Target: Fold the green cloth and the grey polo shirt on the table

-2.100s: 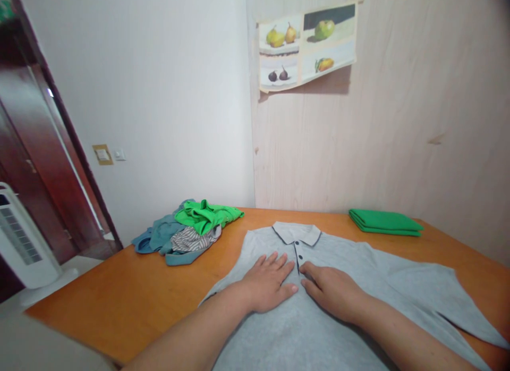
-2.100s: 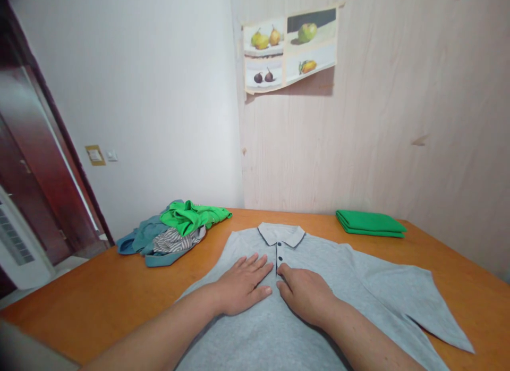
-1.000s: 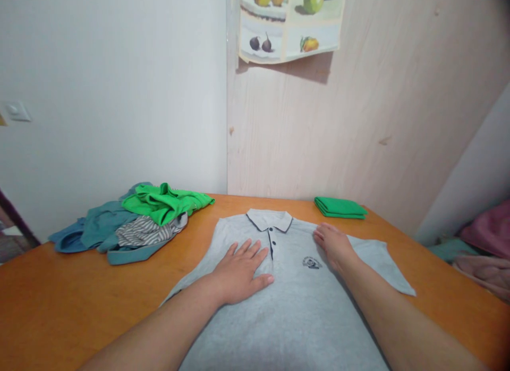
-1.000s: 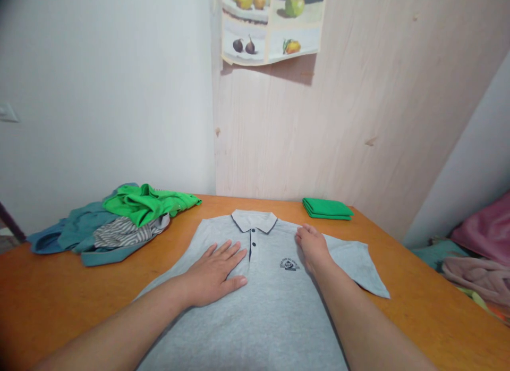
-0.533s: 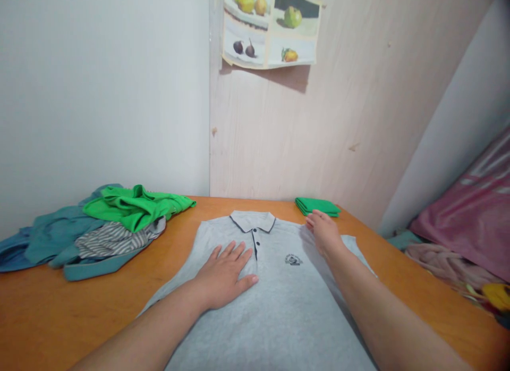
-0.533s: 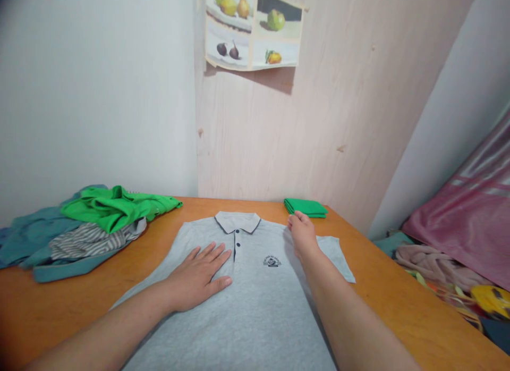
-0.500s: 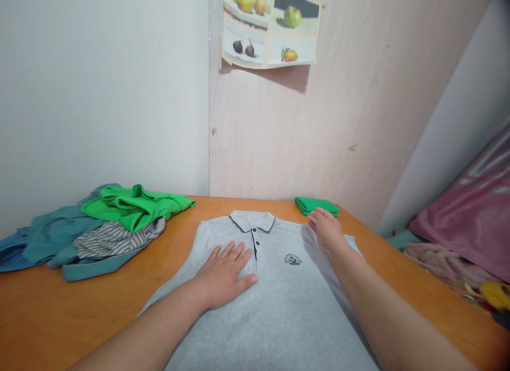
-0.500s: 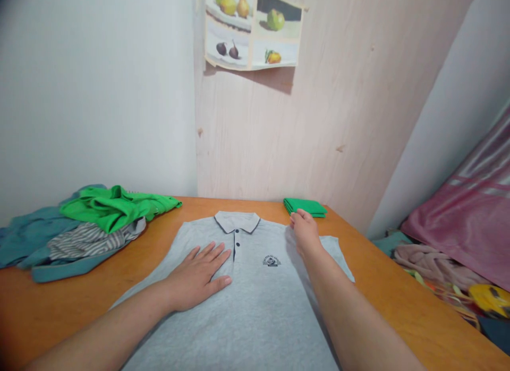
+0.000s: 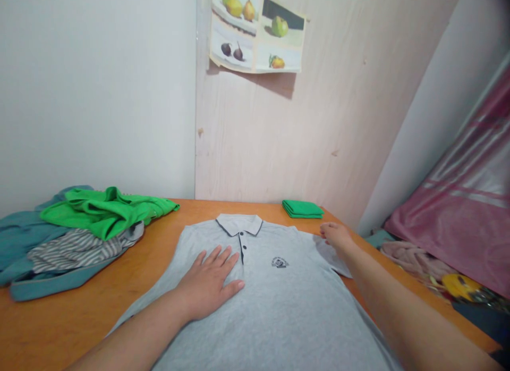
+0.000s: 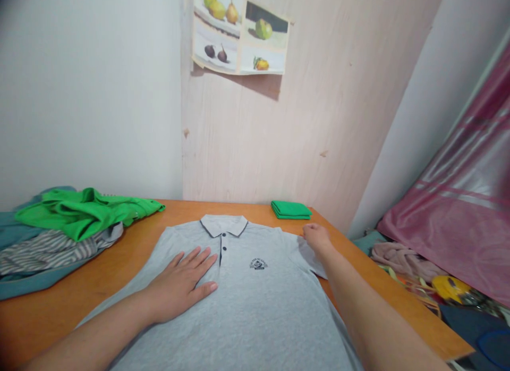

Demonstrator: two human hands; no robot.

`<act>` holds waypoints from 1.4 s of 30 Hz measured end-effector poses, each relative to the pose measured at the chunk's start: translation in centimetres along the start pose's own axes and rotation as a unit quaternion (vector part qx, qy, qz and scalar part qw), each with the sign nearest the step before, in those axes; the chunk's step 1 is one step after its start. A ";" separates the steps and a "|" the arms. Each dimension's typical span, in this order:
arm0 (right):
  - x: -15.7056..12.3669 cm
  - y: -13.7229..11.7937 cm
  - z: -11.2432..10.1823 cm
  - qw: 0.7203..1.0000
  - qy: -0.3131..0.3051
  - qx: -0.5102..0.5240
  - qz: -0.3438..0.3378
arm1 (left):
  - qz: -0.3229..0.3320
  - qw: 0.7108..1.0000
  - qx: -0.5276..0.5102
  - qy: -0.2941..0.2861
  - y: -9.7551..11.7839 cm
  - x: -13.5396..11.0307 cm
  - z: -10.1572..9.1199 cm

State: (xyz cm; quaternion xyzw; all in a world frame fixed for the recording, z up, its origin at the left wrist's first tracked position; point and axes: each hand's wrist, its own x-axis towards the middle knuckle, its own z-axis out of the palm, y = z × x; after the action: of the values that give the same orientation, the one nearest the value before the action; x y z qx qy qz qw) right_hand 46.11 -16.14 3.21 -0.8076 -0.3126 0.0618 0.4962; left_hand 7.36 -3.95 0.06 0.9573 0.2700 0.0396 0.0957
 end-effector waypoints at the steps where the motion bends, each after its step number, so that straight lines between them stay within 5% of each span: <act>1: 0.0 -0.1 0.7 0.999 -0.017 -0.035 -0.013 | 0.000 1.000 0.000 0.002 0.0 0.0 0.0; 9: -0.8 -1.2 6.7 0.936 -0.164 -0.278 -0.140 | 0.003 1.000 -0.011 0.001 -0.1 -0.1 0.0; 16: -0.7 -0.2 7.5 0.898 -0.186 -0.379 -0.126 | 0.002 1.000 -0.017 -0.004 0.0 -0.2 0.0; 23: -0.7 -2.4 8.1 0.906 -0.155 -0.345 -0.191 | -0.001 1.000 -0.022 -0.004 0.2 -0.2 -0.1; 31: 1.0 -5.2 12.1 0.925 -0.133 -0.284 -0.216 | -0.001 1.000 -0.018 -0.008 0.2 -0.3 -0.1; 42: 3.1 -5.8 16.1 0.927 -0.221 -0.216 -0.213 | -0.009 0.999 -0.027 -0.018 0.8 -0.5 -0.6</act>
State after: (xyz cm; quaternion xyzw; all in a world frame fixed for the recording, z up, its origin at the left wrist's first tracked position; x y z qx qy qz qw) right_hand 39.44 -0.26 0.63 -0.7754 -0.5851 0.0620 0.2293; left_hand 7.25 -4.78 0.84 0.9524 0.2757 0.0284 0.1272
